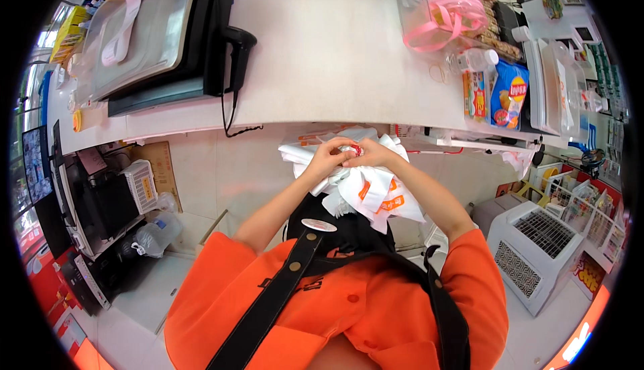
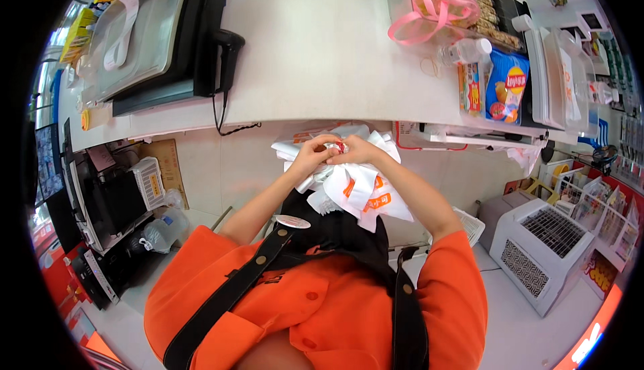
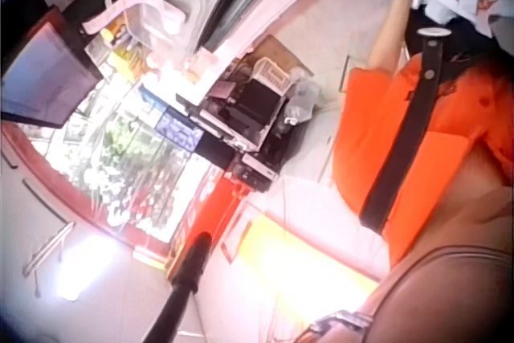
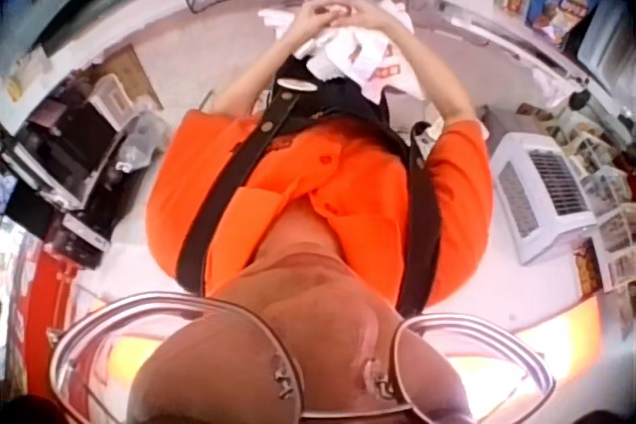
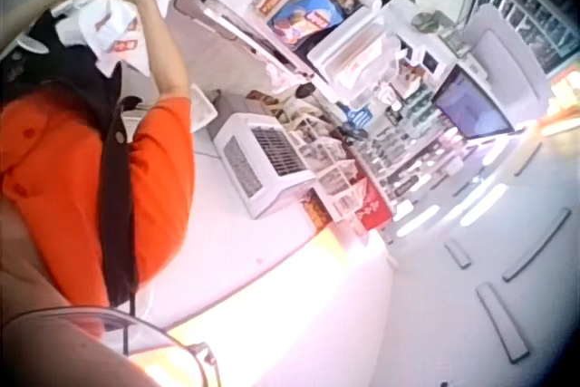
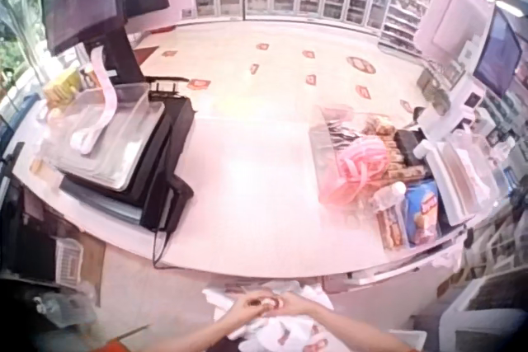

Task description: The person retrieves and folds plastic bags on a counter in a store. They take another bag from a cabinet and smooth it by hand on the checkout surface.

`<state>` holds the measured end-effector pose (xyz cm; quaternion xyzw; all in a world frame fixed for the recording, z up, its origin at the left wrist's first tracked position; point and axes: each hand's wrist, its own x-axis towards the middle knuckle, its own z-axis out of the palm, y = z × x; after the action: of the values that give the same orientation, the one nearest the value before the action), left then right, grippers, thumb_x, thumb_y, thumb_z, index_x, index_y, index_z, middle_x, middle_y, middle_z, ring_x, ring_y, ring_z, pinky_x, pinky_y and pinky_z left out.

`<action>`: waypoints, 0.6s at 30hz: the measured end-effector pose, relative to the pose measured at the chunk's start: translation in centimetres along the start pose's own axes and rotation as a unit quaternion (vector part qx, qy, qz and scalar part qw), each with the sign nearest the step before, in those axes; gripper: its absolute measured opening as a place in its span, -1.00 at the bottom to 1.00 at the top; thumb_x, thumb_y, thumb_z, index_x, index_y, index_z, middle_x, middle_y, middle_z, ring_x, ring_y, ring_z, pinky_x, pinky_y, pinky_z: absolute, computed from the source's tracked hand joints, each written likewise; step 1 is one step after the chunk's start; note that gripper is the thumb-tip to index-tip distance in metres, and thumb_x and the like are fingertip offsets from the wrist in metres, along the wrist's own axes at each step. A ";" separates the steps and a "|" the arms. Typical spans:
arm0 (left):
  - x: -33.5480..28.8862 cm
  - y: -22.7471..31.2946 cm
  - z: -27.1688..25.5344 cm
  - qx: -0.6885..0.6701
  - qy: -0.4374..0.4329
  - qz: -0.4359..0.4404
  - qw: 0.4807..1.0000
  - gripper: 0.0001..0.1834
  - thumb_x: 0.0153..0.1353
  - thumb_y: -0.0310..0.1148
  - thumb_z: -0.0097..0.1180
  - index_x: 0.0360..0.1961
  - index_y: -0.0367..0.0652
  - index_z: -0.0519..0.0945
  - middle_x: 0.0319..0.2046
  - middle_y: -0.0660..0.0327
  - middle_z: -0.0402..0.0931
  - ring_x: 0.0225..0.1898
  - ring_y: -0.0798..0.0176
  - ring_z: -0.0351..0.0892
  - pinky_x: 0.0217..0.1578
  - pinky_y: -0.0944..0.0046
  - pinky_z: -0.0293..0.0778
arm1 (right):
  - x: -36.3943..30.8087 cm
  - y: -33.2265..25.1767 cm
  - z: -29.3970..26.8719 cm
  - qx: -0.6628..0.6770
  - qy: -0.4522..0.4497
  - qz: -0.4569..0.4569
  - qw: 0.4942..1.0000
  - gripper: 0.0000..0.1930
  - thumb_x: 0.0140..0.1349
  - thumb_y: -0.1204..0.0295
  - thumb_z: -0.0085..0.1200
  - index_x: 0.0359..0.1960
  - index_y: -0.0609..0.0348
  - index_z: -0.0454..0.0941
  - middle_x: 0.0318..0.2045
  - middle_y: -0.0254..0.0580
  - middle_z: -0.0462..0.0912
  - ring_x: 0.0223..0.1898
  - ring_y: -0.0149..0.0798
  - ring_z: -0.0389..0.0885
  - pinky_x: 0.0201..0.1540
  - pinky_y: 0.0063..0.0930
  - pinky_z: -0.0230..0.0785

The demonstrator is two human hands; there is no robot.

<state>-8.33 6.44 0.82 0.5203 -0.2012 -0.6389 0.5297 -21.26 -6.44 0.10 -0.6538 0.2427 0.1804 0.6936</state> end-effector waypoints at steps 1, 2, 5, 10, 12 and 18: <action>0.8 -0.3 -0.2 0.018 0.019 -0.007 1.000 -0.73 0.12 -0.39 0.19 -0.14 -0.23 0.56 -0.23 0.29 0.51 -0.30 0.49 0.44 -0.33 0.49 0.39 | 0.8 0.9 -0.6 0.029 0.000 -0.037 0.999 -0.68 -0.07 0.18 0.33 -0.52 0.20 0.61 -0.63 -0.39 0.53 -0.54 -0.54 0.41 -0.51 -0.58 0.23; 1.5 -0.8 -0.3 0.031 0.036 -0.013 0.999 -0.72 0.12 -0.38 0.19 -0.14 -0.24 0.56 -0.28 0.29 0.52 -0.33 0.50 0.44 -0.37 0.50 0.38 | 1.5 1.9 -1.0 0.039 0.001 -0.038 0.999 -0.68 -0.07 0.18 0.33 -0.51 0.20 0.62 -0.63 -0.39 0.53 -0.53 -0.54 0.42 -0.49 -0.58 0.25; 3.3 -2.1 -0.3 0.050 0.101 -0.019 0.993 -0.72 0.08 -0.36 0.23 -0.20 -0.29 0.59 -0.51 0.32 0.52 -0.50 0.54 0.39 -0.51 0.53 0.30 | 2.9 4.4 -1.6 0.081 0.026 -0.028 0.996 -0.70 -0.07 0.23 0.33 -0.48 0.24 0.62 -0.57 -0.36 0.57 -0.47 -0.54 0.46 -0.44 -0.55 0.31; 5.1 -3.1 0.7 0.095 0.157 -0.007 0.983 -0.72 0.03 -0.36 0.27 -0.28 -0.35 0.60 -0.58 0.29 0.51 -0.58 0.53 0.36 -0.59 0.50 0.27 | 3.0 5.6 -2.4 0.112 0.088 -0.048 0.989 -0.62 -0.07 0.31 0.32 -0.27 0.31 0.56 -0.40 -0.25 0.60 -0.32 -0.47 0.51 -0.27 -0.52 0.38; 5.2 -3.2 1.0 0.067 0.160 -0.010 0.985 -0.72 0.02 -0.38 0.28 -0.29 -0.37 0.60 -0.58 0.29 0.51 -0.59 0.51 0.38 -0.58 0.49 0.30 | 2.8 5.1 -3.0 0.104 0.090 -0.064 0.988 -0.53 -0.06 0.32 0.31 -0.14 0.33 0.49 -0.29 -0.18 0.59 -0.23 -0.41 0.53 -0.16 -0.52 0.38; 4.8 -3.9 1.5 0.057 0.194 0.036 0.979 -0.78 0.03 -0.47 0.24 -0.29 -0.38 0.59 -0.42 0.19 0.59 -0.44 0.46 0.52 -0.45 0.48 0.42 | 2.9 4.7 -4.6 0.008 -0.011 -0.001 1.000 -0.53 -0.05 0.30 0.31 -0.14 0.34 0.49 -0.31 -0.17 0.60 -0.28 -0.40 0.52 -0.18 -0.48 0.39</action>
<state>-10.97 3.13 -3.99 0.6563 -0.1493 -0.4937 0.5507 -22.03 -10.86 -5.55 -0.6461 0.2357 0.1849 0.7020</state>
